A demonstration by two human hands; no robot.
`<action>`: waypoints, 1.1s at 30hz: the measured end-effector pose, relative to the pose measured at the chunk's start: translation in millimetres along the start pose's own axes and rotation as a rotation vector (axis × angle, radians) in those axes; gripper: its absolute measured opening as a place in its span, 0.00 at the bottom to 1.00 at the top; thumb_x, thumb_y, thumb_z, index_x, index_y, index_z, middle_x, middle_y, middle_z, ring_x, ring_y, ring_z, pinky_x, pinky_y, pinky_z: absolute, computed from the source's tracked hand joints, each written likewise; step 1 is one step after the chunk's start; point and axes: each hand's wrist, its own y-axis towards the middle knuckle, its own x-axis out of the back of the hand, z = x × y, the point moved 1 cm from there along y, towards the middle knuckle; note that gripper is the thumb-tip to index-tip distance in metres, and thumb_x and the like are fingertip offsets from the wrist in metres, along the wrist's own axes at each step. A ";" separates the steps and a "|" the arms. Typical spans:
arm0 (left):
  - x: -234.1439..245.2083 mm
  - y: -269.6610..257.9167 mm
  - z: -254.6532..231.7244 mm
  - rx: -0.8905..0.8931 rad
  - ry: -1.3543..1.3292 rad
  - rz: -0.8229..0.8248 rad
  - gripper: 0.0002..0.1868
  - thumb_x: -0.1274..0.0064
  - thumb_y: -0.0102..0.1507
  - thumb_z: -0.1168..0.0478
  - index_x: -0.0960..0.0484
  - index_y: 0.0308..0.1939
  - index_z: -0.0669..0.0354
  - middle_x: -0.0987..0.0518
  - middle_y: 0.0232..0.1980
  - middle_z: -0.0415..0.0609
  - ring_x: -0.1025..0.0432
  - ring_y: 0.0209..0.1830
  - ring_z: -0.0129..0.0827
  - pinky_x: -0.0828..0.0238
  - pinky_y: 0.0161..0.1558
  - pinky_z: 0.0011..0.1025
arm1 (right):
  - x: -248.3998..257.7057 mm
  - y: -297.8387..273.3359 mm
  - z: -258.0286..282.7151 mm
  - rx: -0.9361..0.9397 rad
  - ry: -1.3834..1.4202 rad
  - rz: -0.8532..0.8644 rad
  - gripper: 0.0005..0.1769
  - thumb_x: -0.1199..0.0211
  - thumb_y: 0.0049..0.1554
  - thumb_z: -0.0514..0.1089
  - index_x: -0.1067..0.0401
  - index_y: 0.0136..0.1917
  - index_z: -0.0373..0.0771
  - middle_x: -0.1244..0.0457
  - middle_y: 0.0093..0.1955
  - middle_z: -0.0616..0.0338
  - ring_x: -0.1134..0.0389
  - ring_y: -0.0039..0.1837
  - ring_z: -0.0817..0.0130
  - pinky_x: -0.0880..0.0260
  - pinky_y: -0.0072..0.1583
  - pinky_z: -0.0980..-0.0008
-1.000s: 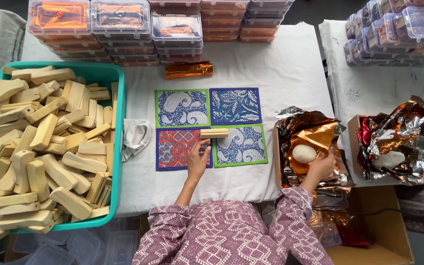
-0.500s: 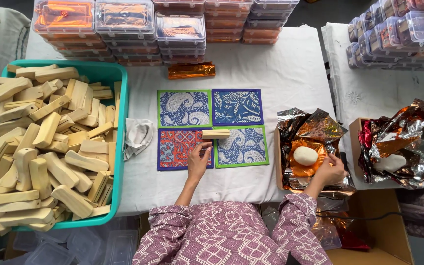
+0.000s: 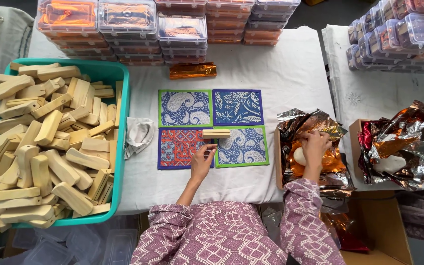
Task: The person wraps a bar of soap in a sheet of gold foil, folds the edges, and places it into a clear plastic container. They then wipe the container with a white cloth and stack it with other containers. The person repeats the process by picking up another bar of soap and wrapping it in foil.
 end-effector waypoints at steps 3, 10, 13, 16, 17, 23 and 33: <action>4.1 -1.4 -7.9 0.123 -0.043 0.010 0.12 0.46 0.68 0.59 0.15 0.53 0.54 0.13 0.44 0.43 0.20 0.35 0.27 0.24 0.34 0.25 | 4.5 15.7 1.9 -0.014 0.030 0.269 0.18 0.21 0.45 0.54 0.16 0.51 0.59 0.29 0.54 0.59 0.44 0.69 0.47 0.46 0.68 0.44; 5.5 0.2 -13.8 0.163 -0.034 0.001 0.12 0.46 0.67 0.58 0.15 0.53 0.53 0.13 0.45 0.42 0.19 0.37 0.25 0.24 0.34 0.26 | -19.2 2.8 -32.1 0.272 0.081 -0.093 0.16 0.21 0.43 0.55 0.17 0.47 0.57 0.29 0.49 0.57 0.29 0.58 0.53 0.31 0.66 0.48; 1.1 0.6 -9.3 0.094 -0.009 -0.013 0.12 0.46 0.67 0.58 0.14 0.53 0.53 0.13 0.45 0.42 0.19 0.38 0.26 0.23 0.38 0.26 | -50.5 -5.3 -66.9 0.080 0.259 0.034 0.12 0.23 0.51 0.51 0.17 0.49 0.54 0.29 0.50 0.54 0.28 0.53 0.49 0.28 0.56 0.52; 1.4 -1.6 -9.0 0.067 0.021 -0.011 0.11 0.46 0.67 0.58 0.14 0.52 0.53 0.13 0.45 0.43 0.18 0.38 0.27 0.23 0.38 0.27 | -89.1 -3.0 -98.5 -0.143 -0.140 -0.093 0.07 0.28 0.61 0.43 0.22 0.44 0.39 0.29 0.50 0.52 0.27 0.54 0.56 0.26 0.58 0.57; 2.1 -2.6 -8.5 0.045 0.017 -0.008 0.11 0.46 0.68 0.58 0.15 0.52 0.54 0.13 0.46 0.43 0.18 0.39 0.26 0.23 0.39 0.27 | -46.6 -13.8 -77.7 -0.292 0.005 -0.109 0.07 0.29 0.58 0.41 0.20 0.51 0.43 0.29 0.52 0.50 0.27 0.54 0.52 0.27 0.56 0.53; 2.5 -1.2 -14.8 0.112 0.026 0.021 0.12 0.46 0.67 0.58 0.15 0.52 0.52 0.14 0.45 0.42 0.19 0.37 0.27 0.23 0.37 0.27 | -0.3 -58.8 -71.0 -0.457 0.066 -0.037 0.23 0.25 0.46 0.40 0.19 0.57 0.43 0.30 0.53 0.41 0.29 0.55 0.42 0.31 0.57 0.45; -43.6 -3.5 -52.3 -0.056 0.098 0.237 0.11 0.45 0.68 0.56 0.15 0.50 0.53 0.16 0.46 0.44 0.20 0.36 0.30 0.23 0.39 0.29 | 0.0 -82.6 -72.8 -0.268 0.301 -0.276 0.21 0.31 0.48 0.33 0.22 0.56 0.39 0.32 0.51 0.47 0.29 0.51 0.47 0.29 0.53 0.52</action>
